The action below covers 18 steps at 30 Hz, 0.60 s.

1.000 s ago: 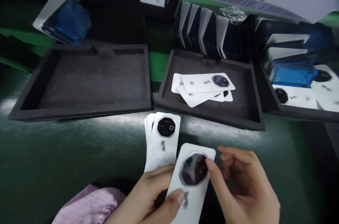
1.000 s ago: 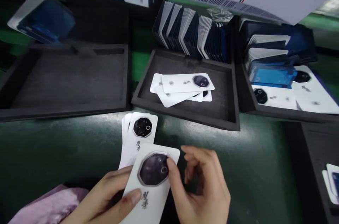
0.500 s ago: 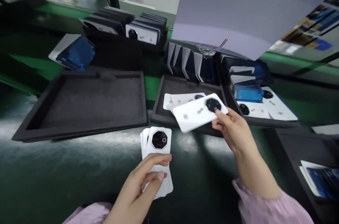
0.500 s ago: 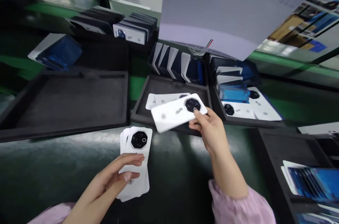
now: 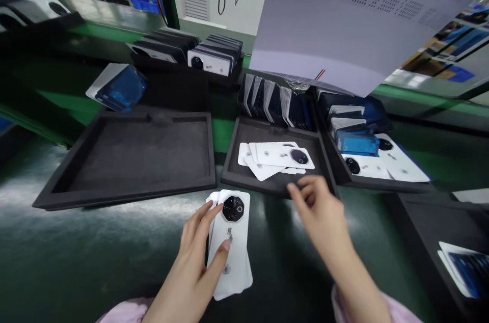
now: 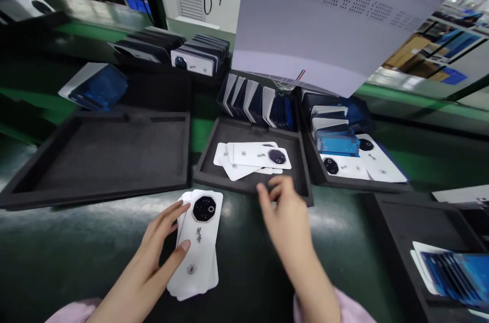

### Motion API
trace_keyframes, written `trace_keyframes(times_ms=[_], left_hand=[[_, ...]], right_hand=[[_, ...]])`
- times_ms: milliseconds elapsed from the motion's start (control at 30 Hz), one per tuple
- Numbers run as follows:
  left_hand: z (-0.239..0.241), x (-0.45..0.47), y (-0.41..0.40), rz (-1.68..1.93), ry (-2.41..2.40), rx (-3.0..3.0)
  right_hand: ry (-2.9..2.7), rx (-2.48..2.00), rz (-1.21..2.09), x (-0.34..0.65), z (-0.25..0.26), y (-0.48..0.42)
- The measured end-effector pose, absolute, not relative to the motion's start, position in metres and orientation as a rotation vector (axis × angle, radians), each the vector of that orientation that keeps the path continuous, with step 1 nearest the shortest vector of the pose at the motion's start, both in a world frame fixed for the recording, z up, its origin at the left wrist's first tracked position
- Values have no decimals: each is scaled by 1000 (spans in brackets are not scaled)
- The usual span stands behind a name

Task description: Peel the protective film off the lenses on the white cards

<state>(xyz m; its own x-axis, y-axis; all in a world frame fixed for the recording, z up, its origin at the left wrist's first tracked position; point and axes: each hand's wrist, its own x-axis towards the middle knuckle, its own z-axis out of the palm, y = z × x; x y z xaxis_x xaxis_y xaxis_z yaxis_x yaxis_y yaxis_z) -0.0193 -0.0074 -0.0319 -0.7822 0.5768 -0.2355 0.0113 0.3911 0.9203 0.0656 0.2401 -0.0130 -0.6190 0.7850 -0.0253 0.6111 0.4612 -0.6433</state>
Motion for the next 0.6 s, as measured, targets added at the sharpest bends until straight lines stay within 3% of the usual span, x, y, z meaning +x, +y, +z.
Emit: trace_keyframes(times_ms=[167, 400, 600], left_hand=[[-42, -6, -4, 1232, 2185, 634], [-44, -7, -2, 1261, 2131, 650], [-32, -10, -3, 1543, 1863, 279]], right_hand=[[-2665, -949, 1442, 69, -37, 168], [-2465, -952, 1632, 68, -45, 167], [-2392, -663, 1809, 85, -29, 167]])
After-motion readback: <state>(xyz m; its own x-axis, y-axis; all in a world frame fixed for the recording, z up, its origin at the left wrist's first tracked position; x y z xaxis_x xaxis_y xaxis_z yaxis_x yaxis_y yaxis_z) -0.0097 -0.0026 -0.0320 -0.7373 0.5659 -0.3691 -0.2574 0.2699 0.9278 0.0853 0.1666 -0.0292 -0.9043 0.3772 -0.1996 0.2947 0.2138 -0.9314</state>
